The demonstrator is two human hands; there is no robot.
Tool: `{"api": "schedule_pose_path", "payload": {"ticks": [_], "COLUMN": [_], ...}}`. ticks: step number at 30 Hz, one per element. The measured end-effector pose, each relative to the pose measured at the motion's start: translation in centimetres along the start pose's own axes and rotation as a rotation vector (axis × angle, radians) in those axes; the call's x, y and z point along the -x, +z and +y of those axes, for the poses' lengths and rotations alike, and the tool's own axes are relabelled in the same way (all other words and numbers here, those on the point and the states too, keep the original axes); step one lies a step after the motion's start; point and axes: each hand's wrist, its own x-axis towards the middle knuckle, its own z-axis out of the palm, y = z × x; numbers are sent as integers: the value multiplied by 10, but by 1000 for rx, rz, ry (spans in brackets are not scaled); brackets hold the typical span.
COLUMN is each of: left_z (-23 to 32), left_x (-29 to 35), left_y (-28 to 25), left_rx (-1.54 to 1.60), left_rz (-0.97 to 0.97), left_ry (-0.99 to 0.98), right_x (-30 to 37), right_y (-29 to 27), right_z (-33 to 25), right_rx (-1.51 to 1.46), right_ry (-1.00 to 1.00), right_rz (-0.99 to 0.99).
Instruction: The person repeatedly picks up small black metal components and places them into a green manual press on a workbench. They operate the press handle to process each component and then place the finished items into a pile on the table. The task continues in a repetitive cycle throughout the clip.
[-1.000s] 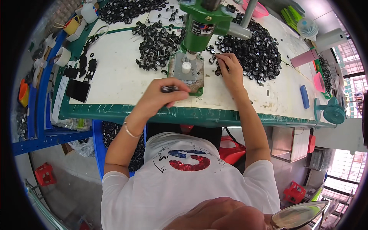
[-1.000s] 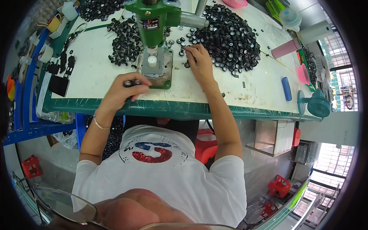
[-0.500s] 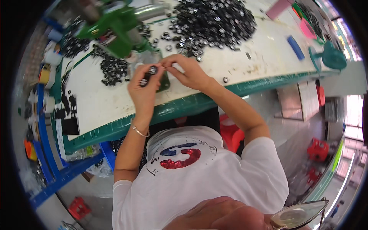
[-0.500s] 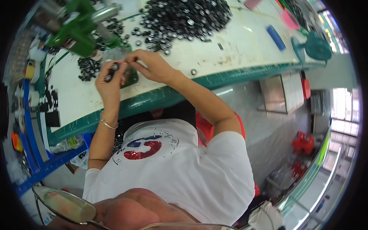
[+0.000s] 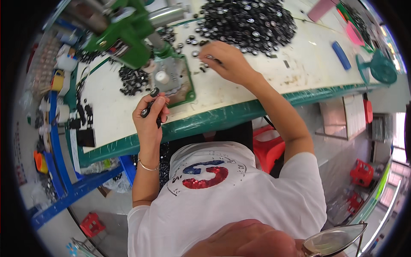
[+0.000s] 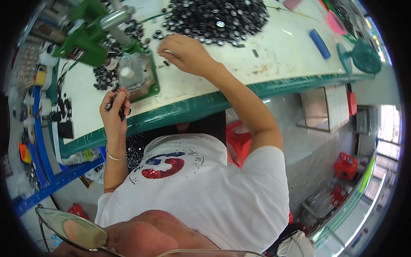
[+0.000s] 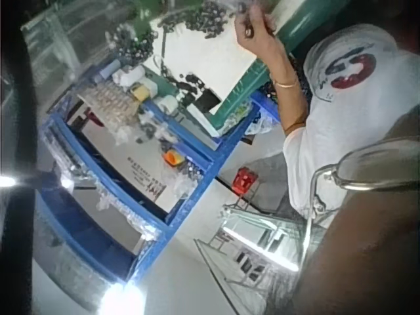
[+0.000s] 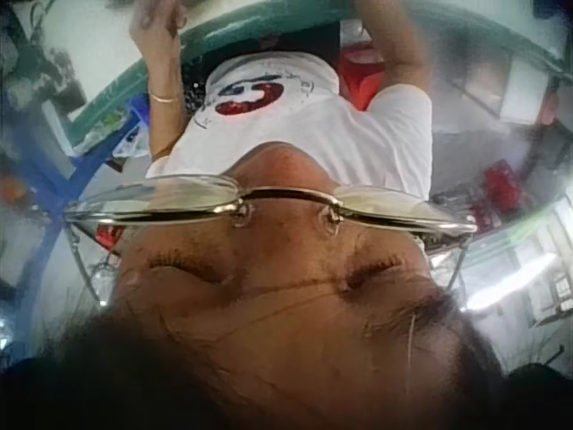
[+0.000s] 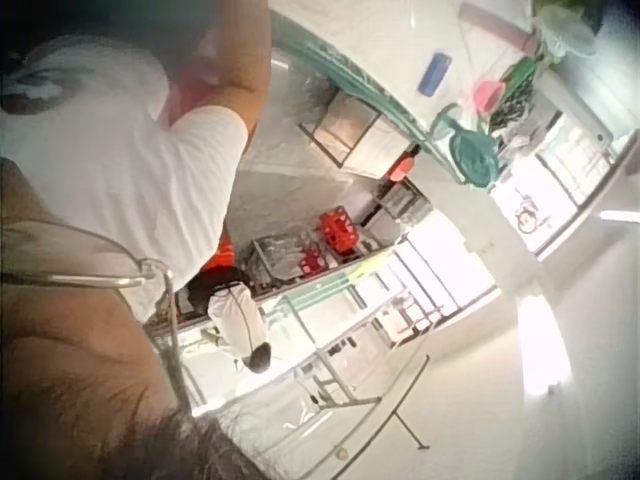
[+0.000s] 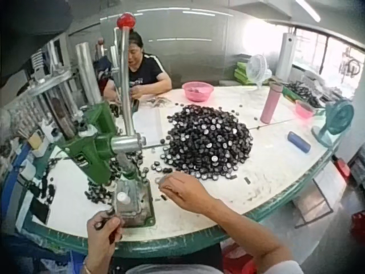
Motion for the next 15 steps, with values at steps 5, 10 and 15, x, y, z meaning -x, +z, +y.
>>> {"api": "schedule_pose_path", "payload": {"ticks": [5,10,15], "left_z": [10,10,13], "left_x": [5,-3,-20], "left_y": [-33,-54,-46], "left_rx": [-90,-132,-83], "left_rz": [59,144,61], "left_ry": [77,92,81], "right_x": [33,78,49], "right_y": [-23,-36,-17], "right_z": [-28,-24,-6], "right_rx": [-15,-69,136], "right_ry": [168,533,422], "right_rz": [127,178,113]}}
